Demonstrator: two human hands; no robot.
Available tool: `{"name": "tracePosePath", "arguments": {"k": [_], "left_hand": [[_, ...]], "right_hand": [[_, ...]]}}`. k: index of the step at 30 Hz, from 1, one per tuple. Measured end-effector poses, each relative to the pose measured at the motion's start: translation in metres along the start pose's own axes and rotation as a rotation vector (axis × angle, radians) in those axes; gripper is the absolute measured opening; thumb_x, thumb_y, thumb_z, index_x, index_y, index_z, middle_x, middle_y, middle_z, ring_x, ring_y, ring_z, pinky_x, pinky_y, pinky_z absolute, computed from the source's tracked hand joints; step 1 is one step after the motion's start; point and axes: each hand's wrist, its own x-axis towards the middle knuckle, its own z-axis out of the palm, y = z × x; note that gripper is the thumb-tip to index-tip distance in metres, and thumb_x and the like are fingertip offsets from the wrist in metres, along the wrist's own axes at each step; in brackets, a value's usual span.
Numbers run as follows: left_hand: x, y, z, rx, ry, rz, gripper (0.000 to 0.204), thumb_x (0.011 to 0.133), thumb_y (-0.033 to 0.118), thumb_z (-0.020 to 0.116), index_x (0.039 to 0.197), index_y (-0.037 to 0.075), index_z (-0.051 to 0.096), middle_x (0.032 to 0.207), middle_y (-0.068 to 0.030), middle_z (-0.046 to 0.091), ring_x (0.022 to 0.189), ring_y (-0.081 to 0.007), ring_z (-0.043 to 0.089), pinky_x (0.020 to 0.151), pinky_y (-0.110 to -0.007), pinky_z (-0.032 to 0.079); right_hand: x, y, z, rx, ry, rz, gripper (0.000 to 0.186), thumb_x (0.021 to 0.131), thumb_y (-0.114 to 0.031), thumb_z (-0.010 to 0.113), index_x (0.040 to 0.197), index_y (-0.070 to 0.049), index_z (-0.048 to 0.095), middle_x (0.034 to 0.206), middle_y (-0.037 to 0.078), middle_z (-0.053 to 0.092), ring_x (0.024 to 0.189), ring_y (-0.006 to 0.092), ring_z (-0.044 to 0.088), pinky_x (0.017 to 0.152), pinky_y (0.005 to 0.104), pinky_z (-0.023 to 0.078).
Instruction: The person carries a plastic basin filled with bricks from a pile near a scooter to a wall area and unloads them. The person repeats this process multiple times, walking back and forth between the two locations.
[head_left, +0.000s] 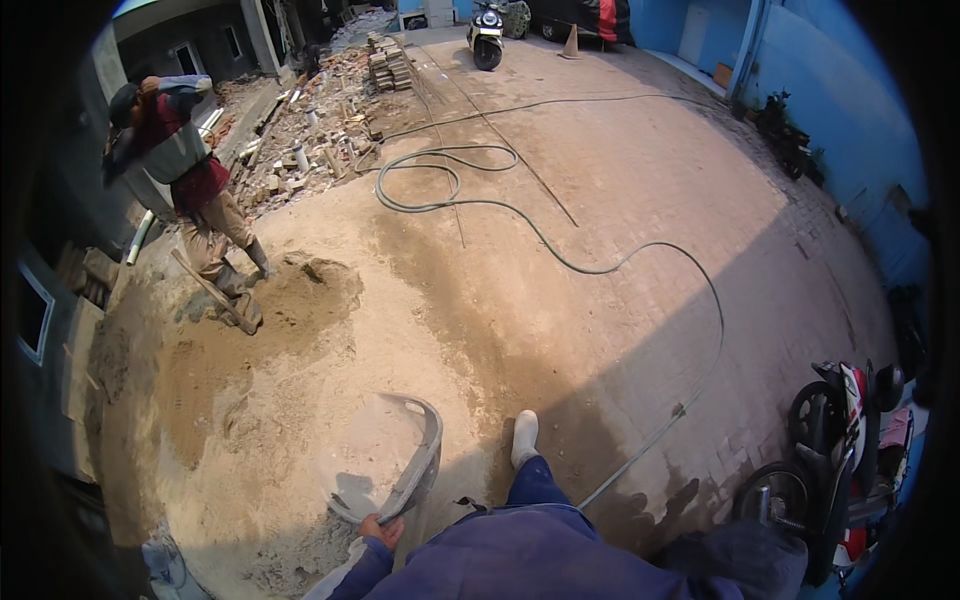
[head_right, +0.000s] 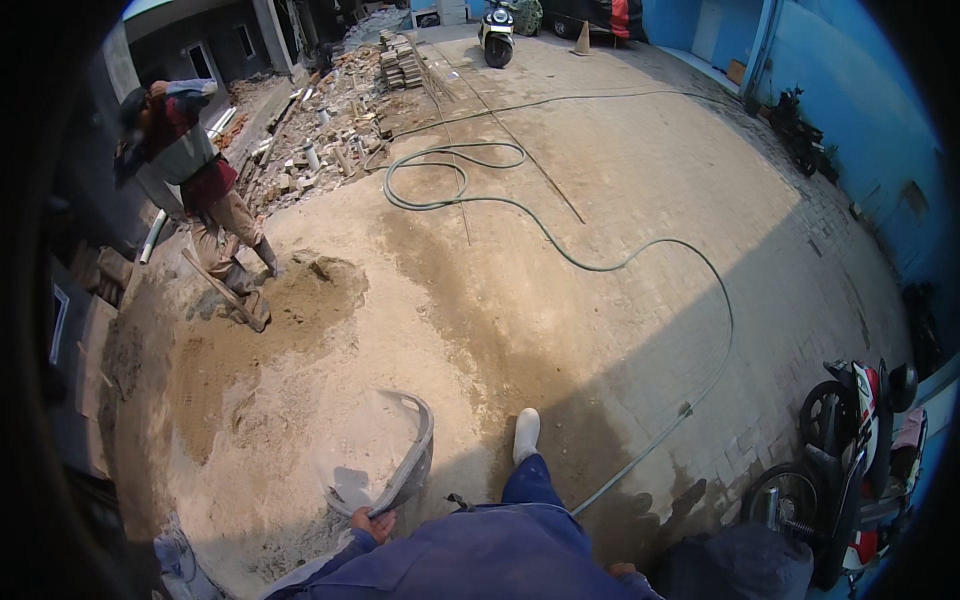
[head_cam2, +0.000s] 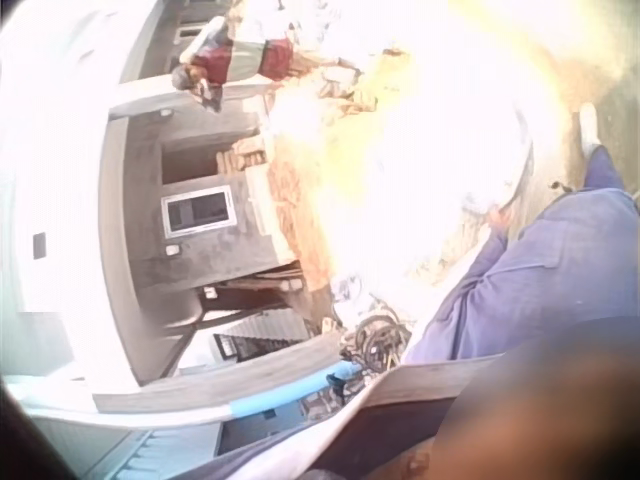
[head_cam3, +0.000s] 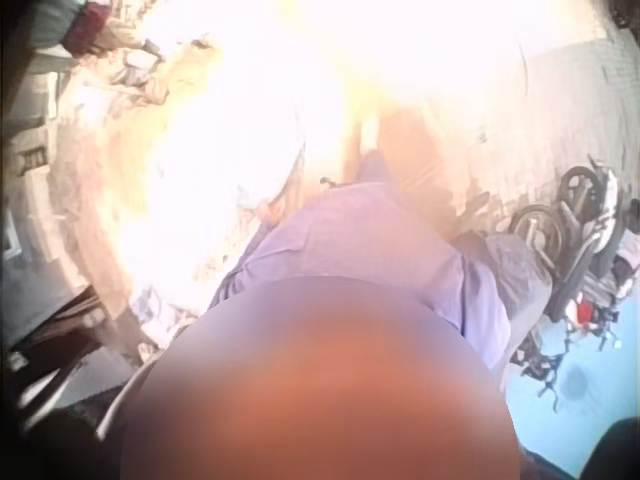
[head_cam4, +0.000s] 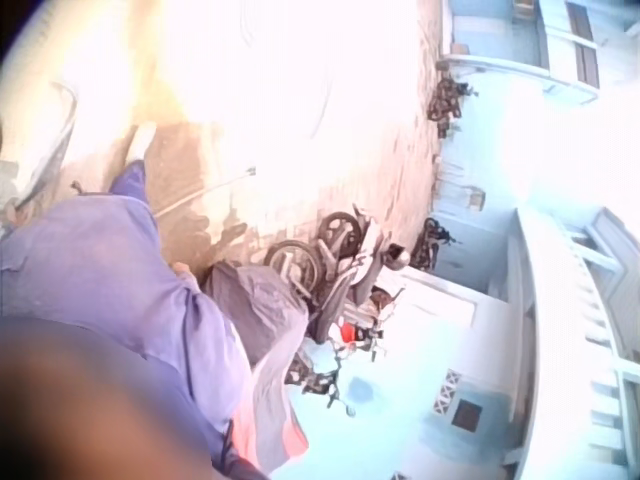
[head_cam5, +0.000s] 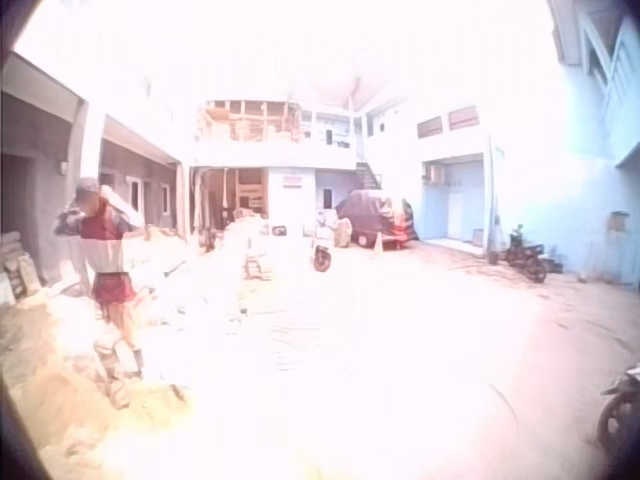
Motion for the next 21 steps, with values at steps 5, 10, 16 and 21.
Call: {"name": "tracePosePath", "arguments": {"k": [5,10,16,21], "left_hand": [[0.040,0.018,0.139,-0.022,0.061,-0.019,0.049,0.094,0.031,0.044,0.132,0.000,0.043,0.122,-0.0250,0.057,0.112,-0.0390,0.060,0.099,-0.051,0.046],[0.044,0.038,0.254,-0.181,0.013,-0.065,0.051,0.092,0.029,0.045,0.134,0.000,0.041,0.125,-0.0254,0.056,0.112,-0.0394,0.059,0.099,-0.052,0.046],[0.087,0.080,0.407,-0.172,0.088,-0.028,0.052,0.090,0.025,0.045,0.137,0.004,0.037,0.125,-0.0240,0.055,0.113,-0.0417,0.058,0.096,-0.054,0.048],[0.180,0.137,0.546,-0.273,0.125,-0.051,0.050,0.091,0.021,0.044,0.139,0.010,0.037,0.132,-0.0219,0.050,0.112,-0.0443,0.058,0.094,-0.055,0.049]], "right_hand": [[0.145,-0.041,-0.244,-0.151,0.232,-0.131,0.035,0.088,-0.037,0.060,0.114,-0.015,0.070,0.109,0.010,0.072,0.105,0.0309,0.068,0.089,0.0433,0.053],[0.239,-0.191,-0.553,1.178,0.245,-0.043,0.023,0.091,-0.020,0.056,0.109,-0.007,0.063,0.090,0.010,0.067,0.078,0.0266,0.067,0.064,0.0415,0.053],[0.253,-0.400,-0.841,1.290,0.365,-0.653,0.035,0.088,-0.017,0.067,0.117,0.002,0.063,0.085,0.009,0.067,0.070,0.0186,0.066,0.055,0.0307,0.052],[0.368,-0.447,-0.959,1.024,0.397,-0.637,0.037,0.088,-0.018,0.068,0.118,0.003,0.064,0.087,0.011,0.069,0.070,0.0175,0.065,0.057,0.0300,0.052]]}}
